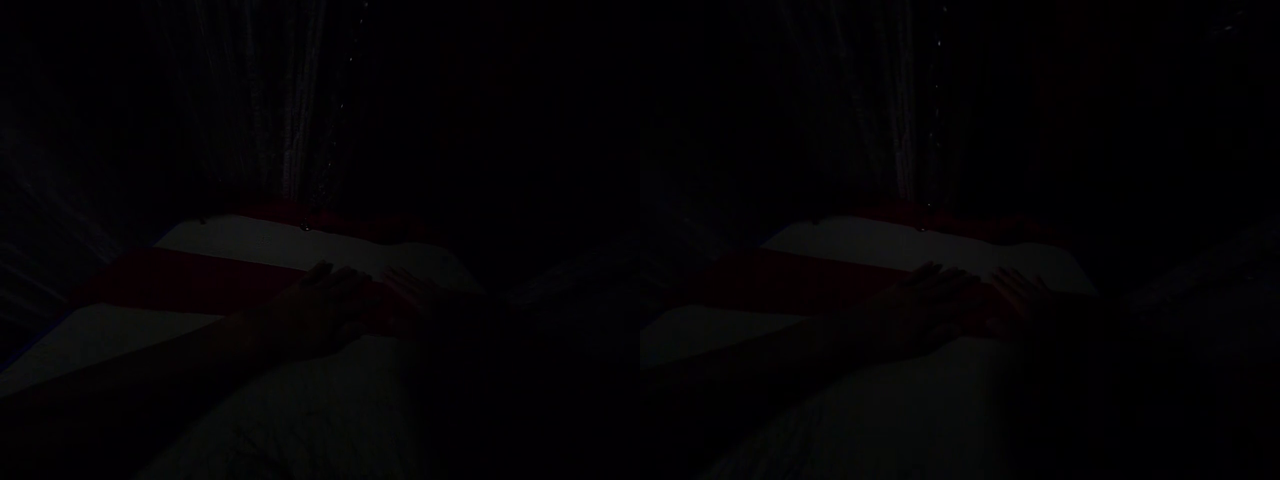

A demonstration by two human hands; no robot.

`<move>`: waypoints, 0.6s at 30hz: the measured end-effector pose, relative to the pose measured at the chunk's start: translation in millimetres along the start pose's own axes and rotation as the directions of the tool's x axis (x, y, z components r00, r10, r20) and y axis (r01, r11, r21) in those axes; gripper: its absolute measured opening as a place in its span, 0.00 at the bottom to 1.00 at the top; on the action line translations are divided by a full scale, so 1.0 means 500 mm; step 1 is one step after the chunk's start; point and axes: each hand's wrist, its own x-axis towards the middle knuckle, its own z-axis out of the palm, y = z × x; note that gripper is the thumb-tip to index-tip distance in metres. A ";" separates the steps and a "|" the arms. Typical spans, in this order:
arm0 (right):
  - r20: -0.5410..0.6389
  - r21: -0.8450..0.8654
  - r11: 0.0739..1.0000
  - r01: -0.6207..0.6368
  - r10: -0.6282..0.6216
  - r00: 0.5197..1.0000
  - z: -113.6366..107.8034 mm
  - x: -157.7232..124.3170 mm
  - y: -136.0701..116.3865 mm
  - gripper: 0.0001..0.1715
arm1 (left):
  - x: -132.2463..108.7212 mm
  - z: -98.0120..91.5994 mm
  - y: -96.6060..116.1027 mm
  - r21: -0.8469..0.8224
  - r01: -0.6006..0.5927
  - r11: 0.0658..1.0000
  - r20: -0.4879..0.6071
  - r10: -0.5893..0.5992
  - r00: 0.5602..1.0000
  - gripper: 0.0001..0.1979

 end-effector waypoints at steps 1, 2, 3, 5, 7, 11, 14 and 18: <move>0.038 -0.022 0.999 -0.028 0.029 0.999 0.002 -0.003 0.022 0.43 | 0.000 0.000 0.000 -0.004 -0.001 1.000 -0.002 0.001 1.000 0.30; 0.085 -0.035 0.999 -0.032 0.035 0.996 0.003 -0.004 0.038 0.42 | 0.001 0.002 -0.001 -0.004 -0.005 1.000 -0.006 0.005 1.000 0.30; 0.134 -0.037 0.999 -0.012 0.017 0.991 0.003 -0.002 0.047 0.42 | 0.001 0.004 -0.002 -0.001 -0.011 1.000 -0.015 0.011 1.000 0.30; 0.078 -0.036 0.999 0.000 0.003 0.997 0.001 0.009 0.035 0.42 | 0.002 0.008 -0.002 0.008 -0.016 1.000 -0.027 0.016 0.999 0.31; -0.064 -0.021 1.000 -0.024 0.022 0.998 -0.003 0.023 -0.001 0.42 | 0.004 0.012 -0.001 0.016 -0.011 1.000 -0.031 0.011 0.999 0.31; 0.010 0.020 0.993 0.114 -0.115 0.993 -0.008 0.028 -0.044 0.41 | 0.006 0.007 0.003 0.021 0.012 1.000 0.008 -0.012 1.000 0.31; 0.017 0.018 1.000 -0.001 0.001 1.000 -0.006 0.010 -0.018 0.41 | 0.006 0.000 0.005 0.014 0.017 1.000 0.035 -0.017 0.999 0.31; 0.041 0.029 0.998 -0.058 0.057 0.998 -0.004 0.007 0.001 0.41 | 0.004 -0.002 0.003 -0.007 0.011 1.000 0.024 -0.011 1.000 0.31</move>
